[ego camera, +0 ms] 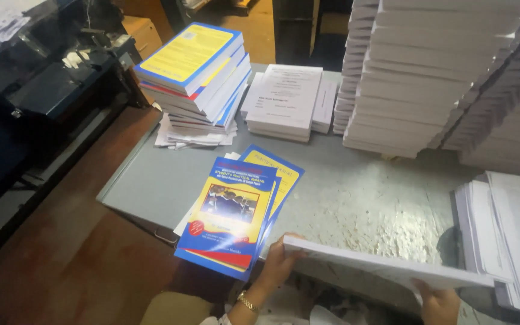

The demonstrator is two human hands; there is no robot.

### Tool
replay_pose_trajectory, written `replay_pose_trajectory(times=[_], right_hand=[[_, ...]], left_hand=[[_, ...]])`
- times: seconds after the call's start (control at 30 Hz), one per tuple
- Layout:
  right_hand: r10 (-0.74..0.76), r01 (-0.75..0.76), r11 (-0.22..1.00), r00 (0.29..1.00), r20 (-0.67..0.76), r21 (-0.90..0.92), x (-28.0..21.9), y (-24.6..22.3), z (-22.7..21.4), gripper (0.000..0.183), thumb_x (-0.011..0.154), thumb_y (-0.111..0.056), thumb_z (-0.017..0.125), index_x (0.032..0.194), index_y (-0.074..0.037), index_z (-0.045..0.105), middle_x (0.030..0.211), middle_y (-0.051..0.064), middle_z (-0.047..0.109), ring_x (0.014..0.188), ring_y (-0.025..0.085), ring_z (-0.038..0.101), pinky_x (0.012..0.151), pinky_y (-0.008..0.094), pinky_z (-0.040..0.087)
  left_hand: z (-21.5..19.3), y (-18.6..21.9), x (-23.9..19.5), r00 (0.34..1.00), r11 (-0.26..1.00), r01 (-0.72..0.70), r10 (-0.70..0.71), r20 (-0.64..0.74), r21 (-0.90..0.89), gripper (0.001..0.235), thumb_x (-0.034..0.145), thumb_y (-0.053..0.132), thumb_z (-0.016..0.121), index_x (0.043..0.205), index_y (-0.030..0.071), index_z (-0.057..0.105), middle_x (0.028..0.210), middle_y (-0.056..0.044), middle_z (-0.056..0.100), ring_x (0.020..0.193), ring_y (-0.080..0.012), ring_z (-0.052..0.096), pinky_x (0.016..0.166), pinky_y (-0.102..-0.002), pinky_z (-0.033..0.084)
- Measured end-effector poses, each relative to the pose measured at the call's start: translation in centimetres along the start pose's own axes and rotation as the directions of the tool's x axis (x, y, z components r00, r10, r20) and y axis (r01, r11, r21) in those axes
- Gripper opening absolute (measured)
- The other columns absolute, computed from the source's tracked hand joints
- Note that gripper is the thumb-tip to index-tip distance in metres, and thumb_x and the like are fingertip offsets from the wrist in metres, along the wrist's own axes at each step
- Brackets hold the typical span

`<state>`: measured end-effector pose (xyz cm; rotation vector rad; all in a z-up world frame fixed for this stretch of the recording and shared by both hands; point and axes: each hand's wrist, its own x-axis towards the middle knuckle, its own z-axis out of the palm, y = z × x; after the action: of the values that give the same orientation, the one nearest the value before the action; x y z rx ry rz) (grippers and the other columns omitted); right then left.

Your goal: Assembling manuals by collating printed covers with internal pages and stacking the finished sets.

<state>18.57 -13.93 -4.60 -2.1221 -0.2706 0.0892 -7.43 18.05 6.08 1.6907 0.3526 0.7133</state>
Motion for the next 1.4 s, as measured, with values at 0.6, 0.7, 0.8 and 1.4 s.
replay_pose_trajectory(times=[0.6, 0.7, 0.8, 1.4], right_hand=[[0.562, -0.644, 0.721, 0.759, 0.329, 0.256, -5.2, -16.7, -3.0, 0.038, 0.099, 0.002, 0.065, 0.133, 0.018, 0.060, 0.136, 0.027, 0.062, 0.118, 0.040, 0.059, 0.097, 0.048, 0.053], [0.545, -0.796, 0.369, 0.603, 0.582, 0.479, -3.4, -1.3, 0.6, 0.054, 0.107, -0.031, 0.041, 0.156, -0.007, 0.038, 0.149, 0.014, 0.049, 0.135, 0.031, 0.047, 0.116, 0.041, 0.037], [0.652, -0.752, 0.420, 0.639, 0.408, 0.508, -4.5, 1.1, 3.1, 0.040, 0.105, -0.019, 0.051, 0.143, -0.009, 0.047, 0.146, 0.007, 0.055, 0.133, 0.026, 0.053, 0.106, 0.047, 0.048], [0.068, -0.496, 0.433, 0.851, 0.521, 0.753, -6.8, -39.2, 14.9, 0.079, 0.085, -0.002, 0.053, 0.160, -0.009, 0.031, 0.159, 0.011, 0.047, 0.140, 0.032, 0.050, 0.111, 0.055, 0.043]], left_hand=[[-2.0, 1.1, -1.9, 0.712, 0.703, 0.693, -0.632, 0.307, -0.160, 0.053, 0.092, 0.006, 0.060, 0.143, 0.000, 0.050, 0.146, -0.014, 0.061, 0.131, -0.0243, 0.063, 0.108, -0.038, 0.055], [-0.9, -0.7, -4.5, 0.663, 0.587, 0.745, -0.702, 0.260, -0.317, 0.052, 0.090, 0.007, 0.067, 0.139, -0.002, 0.051, 0.142, -0.017, 0.065, 0.125, -0.0234, 0.068, 0.104, -0.035, 0.059], [-1.2, 3.6, -3.4, 0.679, 0.607, 0.734, -0.670, 0.299, -0.306, 0.055, 0.092, 0.005, 0.062, 0.145, 0.000, 0.048, 0.145, -0.017, 0.061, 0.132, -0.0273, 0.064, 0.109, -0.041, 0.056], [-17.9, 4.7, 6.5, 0.838, 0.703, 0.395, -0.540, -0.082, -0.592, 0.060, 0.094, 0.036, 0.056, 0.146, 0.007, 0.054, 0.138, -0.016, 0.068, 0.122, -0.0306, 0.067, 0.089, -0.043, 0.062]])
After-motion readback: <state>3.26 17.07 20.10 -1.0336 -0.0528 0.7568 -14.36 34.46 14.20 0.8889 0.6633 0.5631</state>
